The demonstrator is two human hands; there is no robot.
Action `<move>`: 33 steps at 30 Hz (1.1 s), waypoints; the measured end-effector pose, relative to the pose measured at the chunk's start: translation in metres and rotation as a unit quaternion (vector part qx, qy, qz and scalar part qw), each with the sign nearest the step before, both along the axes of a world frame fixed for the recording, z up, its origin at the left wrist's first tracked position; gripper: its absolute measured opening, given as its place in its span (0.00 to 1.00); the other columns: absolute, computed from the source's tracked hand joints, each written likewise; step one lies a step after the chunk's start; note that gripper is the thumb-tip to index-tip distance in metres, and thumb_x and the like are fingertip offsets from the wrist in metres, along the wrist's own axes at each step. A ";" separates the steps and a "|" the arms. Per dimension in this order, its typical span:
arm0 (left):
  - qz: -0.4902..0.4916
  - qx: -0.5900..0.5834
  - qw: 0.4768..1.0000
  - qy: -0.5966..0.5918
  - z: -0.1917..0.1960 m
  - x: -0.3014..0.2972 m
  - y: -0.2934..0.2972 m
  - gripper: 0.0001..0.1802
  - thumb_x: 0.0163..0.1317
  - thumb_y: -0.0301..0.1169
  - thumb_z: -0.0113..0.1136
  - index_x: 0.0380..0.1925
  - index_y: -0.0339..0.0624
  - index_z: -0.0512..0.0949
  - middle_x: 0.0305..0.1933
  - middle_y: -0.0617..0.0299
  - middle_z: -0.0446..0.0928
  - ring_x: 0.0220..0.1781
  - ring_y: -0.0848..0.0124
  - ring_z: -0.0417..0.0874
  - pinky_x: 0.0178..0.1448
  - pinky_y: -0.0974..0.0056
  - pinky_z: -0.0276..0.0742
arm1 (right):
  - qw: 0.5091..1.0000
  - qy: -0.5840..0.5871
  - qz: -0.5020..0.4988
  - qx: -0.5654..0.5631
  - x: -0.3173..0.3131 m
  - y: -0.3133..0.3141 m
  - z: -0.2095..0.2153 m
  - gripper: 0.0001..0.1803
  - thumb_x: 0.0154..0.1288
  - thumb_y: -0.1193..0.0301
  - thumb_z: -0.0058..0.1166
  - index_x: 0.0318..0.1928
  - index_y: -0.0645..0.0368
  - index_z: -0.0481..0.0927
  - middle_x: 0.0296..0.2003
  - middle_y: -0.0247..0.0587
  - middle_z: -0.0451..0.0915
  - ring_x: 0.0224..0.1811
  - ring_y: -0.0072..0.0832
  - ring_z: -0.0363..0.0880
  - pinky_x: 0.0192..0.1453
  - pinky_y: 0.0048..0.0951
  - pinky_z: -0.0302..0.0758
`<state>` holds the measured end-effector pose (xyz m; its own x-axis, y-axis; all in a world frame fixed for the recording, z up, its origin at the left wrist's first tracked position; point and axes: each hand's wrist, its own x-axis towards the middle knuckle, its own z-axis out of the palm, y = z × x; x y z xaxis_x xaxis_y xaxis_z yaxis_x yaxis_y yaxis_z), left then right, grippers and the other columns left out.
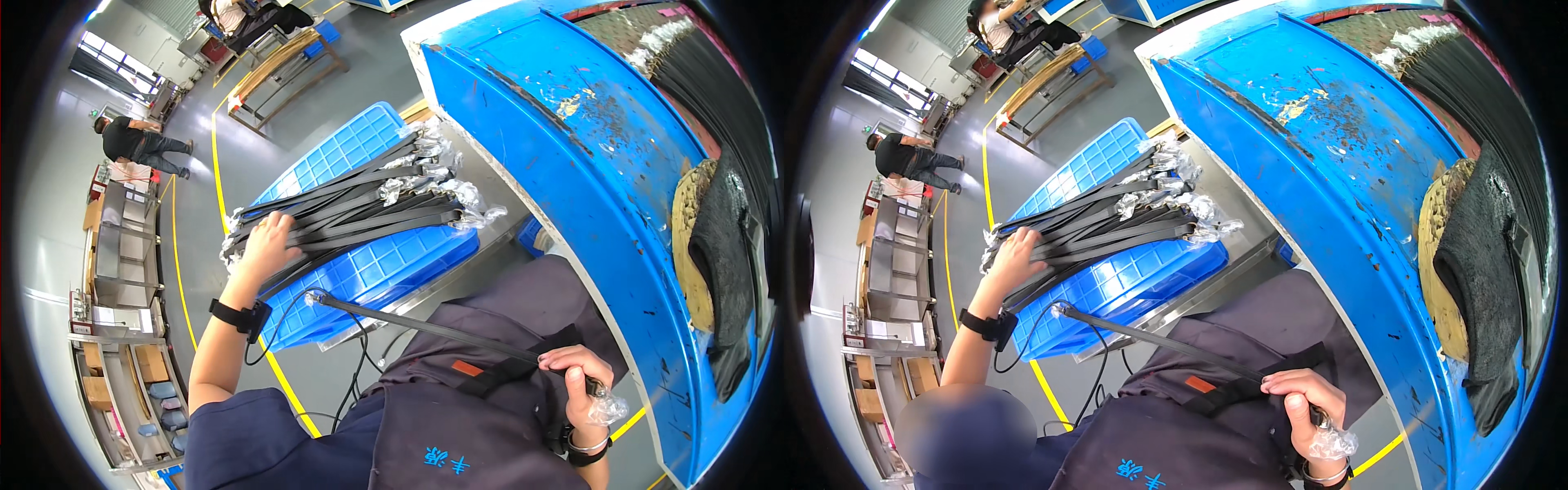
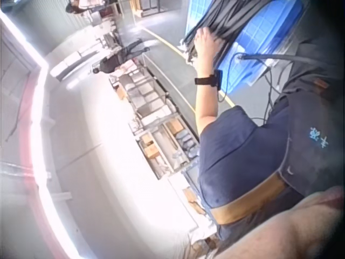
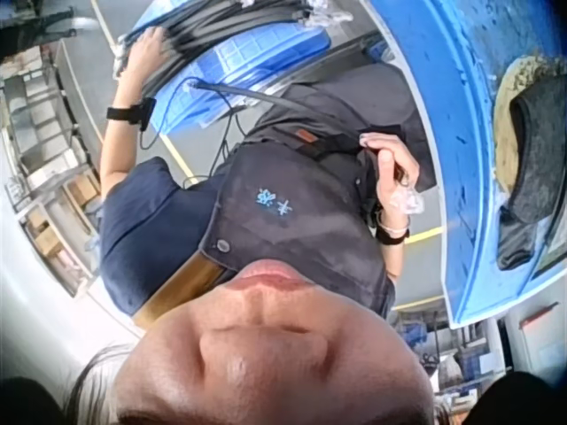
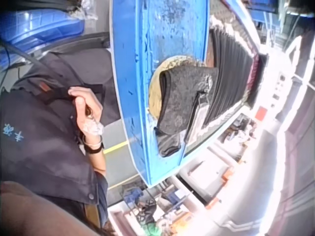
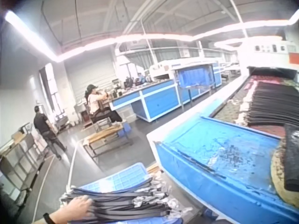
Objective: The person attaches a metal clasp to black straps using a handheld crimping tool. They repeatedly pick up a strap, insert the clasp, and crimp it to secure the connection, then place the finished strap onto a blue bin.
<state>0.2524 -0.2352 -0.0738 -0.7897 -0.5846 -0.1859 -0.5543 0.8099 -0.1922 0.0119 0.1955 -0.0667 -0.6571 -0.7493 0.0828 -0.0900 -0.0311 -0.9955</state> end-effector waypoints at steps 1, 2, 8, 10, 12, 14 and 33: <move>-0.014 0.008 1.000 0.013 0.003 -0.018 0.014 0.28 0.43 0.35 0.67 0.44 0.39 0.68 0.45 0.54 0.68 0.51 0.56 0.72 0.50 0.55 0.69 | 1.000 0.006 0.001 -0.002 0.000 0.000 0.001 0.17 0.65 0.64 0.47 0.28 0.68 0.76 0.28 0.48 0.80 0.35 0.37 0.81 0.43 0.32 0.75; -0.030 0.025 0.998 0.054 0.005 -0.034 0.030 0.26 0.43 0.33 0.66 0.44 0.38 0.69 0.46 0.52 0.69 0.50 0.55 0.71 0.52 0.55 0.68 | 1.000 0.011 0.001 -0.005 -0.002 0.000 0.002 0.18 0.65 0.64 0.47 0.28 0.68 0.76 0.28 0.48 0.80 0.35 0.37 0.80 0.43 0.32 0.75; -0.268 0.480 0.822 0.148 0.011 -0.120 0.160 0.19 0.56 0.34 0.58 0.45 0.37 0.70 0.48 0.50 0.71 0.50 0.53 0.71 0.54 0.57 0.68 | 0.993 -0.021 -0.080 -0.080 -0.009 0.016 0.019 0.20 0.67 0.59 0.44 0.28 0.66 0.73 0.26 0.50 0.78 0.32 0.39 0.79 0.41 0.38 0.76; -0.263 0.619 0.739 0.028 0.008 -0.129 0.189 0.16 0.62 0.39 0.52 0.41 0.37 0.70 0.38 0.48 0.73 0.42 0.51 0.74 0.45 0.56 0.69 | 0.985 -0.022 -0.125 -0.118 -0.013 0.027 0.026 0.22 0.67 0.55 0.43 0.29 0.64 0.70 0.24 0.52 0.76 0.27 0.38 0.78 0.34 0.41 0.78; -0.265 0.627 0.725 -0.109 0.004 -0.134 0.194 0.15 0.66 0.40 0.47 0.39 0.38 0.70 0.26 0.48 0.73 0.30 0.52 0.74 0.34 0.54 0.65 | 0.962 -0.001 -0.228 -0.153 -0.019 0.053 0.031 0.22 0.68 0.52 0.38 0.30 0.60 0.64 0.18 0.45 0.69 0.17 0.35 0.74 0.19 0.32 0.75; -0.253 0.638 0.721 -0.098 0.002 -0.143 0.182 0.16 0.65 0.40 0.49 0.29 0.36 0.69 0.20 0.52 0.69 0.25 0.58 0.72 0.30 0.59 0.64 | 0.922 0.045 -0.351 -0.156 -0.025 0.089 0.043 0.22 0.68 0.50 0.35 0.27 0.55 0.59 0.16 0.36 0.62 0.12 0.24 0.64 0.13 0.23 0.68; -0.551 0.281 0.753 0.224 0.082 -0.214 0.208 0.18 0.40 0.29 0.65 0.36 0.43 0.75 0.25 0.62 0.65 0.29 0.63 0.69 0.45 0.58 0.67 | 0.840 0.073 -0.505 -0.186 0.001 0.194 0.068 0.25 0.72 0.56 0.30 0.55 0.66 0.66 0.15 0.22 0.55 0.10 0.09 0.47 0.13 0.12 0.44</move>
<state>0.0385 -0.0269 0.0080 -0.7946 0.5435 0.2706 0.6072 0.7088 0.3591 0.0133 0.3893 0.0016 -0.9043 0.2788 0.3233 -0.3782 -0.1718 -0.9096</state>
